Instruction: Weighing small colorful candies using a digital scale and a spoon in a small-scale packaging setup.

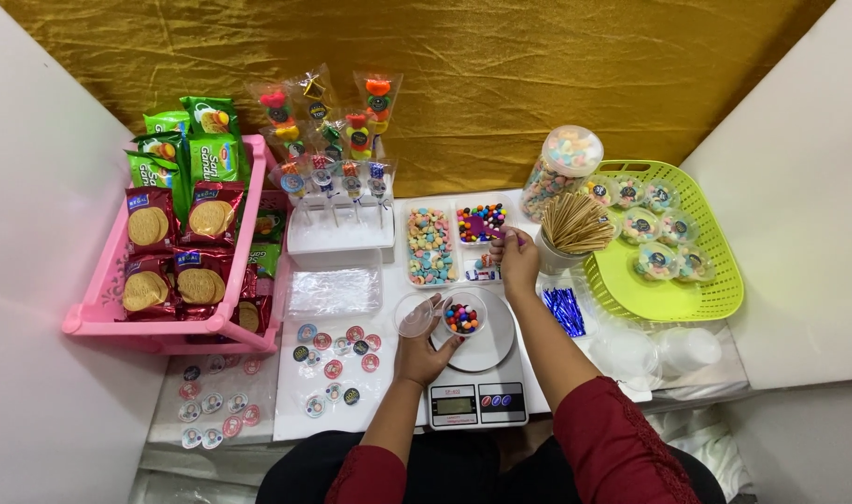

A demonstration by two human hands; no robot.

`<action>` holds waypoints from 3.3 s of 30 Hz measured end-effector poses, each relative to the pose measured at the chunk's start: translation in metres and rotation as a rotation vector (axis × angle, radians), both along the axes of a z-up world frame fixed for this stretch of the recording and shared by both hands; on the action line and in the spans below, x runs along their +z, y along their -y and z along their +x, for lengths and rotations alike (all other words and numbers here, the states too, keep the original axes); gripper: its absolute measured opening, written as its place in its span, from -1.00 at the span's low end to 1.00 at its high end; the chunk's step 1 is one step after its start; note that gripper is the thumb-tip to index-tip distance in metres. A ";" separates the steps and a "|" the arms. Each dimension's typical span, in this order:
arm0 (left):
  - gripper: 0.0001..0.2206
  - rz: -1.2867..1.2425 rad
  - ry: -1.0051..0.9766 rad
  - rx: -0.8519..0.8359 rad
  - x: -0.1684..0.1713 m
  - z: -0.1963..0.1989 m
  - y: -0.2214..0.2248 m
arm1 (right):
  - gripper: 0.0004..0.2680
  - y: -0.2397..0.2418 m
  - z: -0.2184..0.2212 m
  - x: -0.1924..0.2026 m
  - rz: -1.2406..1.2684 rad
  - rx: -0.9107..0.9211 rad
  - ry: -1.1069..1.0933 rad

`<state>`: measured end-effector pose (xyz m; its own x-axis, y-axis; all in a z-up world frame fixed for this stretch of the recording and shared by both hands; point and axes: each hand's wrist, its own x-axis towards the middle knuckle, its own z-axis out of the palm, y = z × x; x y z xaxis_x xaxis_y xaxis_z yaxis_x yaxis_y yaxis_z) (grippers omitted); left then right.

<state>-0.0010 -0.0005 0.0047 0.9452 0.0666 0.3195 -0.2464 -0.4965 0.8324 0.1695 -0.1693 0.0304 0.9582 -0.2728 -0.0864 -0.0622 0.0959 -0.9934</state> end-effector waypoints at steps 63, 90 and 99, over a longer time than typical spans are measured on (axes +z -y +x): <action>-0.37 -0.025 0.030 -0.007 -0.001 -0.002 -0.001 | -0.85 0.026 -0.059 0.037 -0.210 -0.080 0.170; -0.37 -0.002 -0.009 0.006 -0.006 0.002 0.000 | -0.84 0.003 0.026 -0.040 0.285 -0.190 -0.088; -0.37 0.010 -0.028 -0.001 0.001 -0.001 -0.001 | -0.83 0.014 0.024 -0.052 0.434 -0.192 -0.121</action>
<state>-0.0019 0.0005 0.0055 0.9538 0.0627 0.2937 -0.2237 -0.5043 0.8340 0.1933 -0.1832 -0.0219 0.8700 -0.3577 -0.3393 -0.1157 0.5208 -0.8458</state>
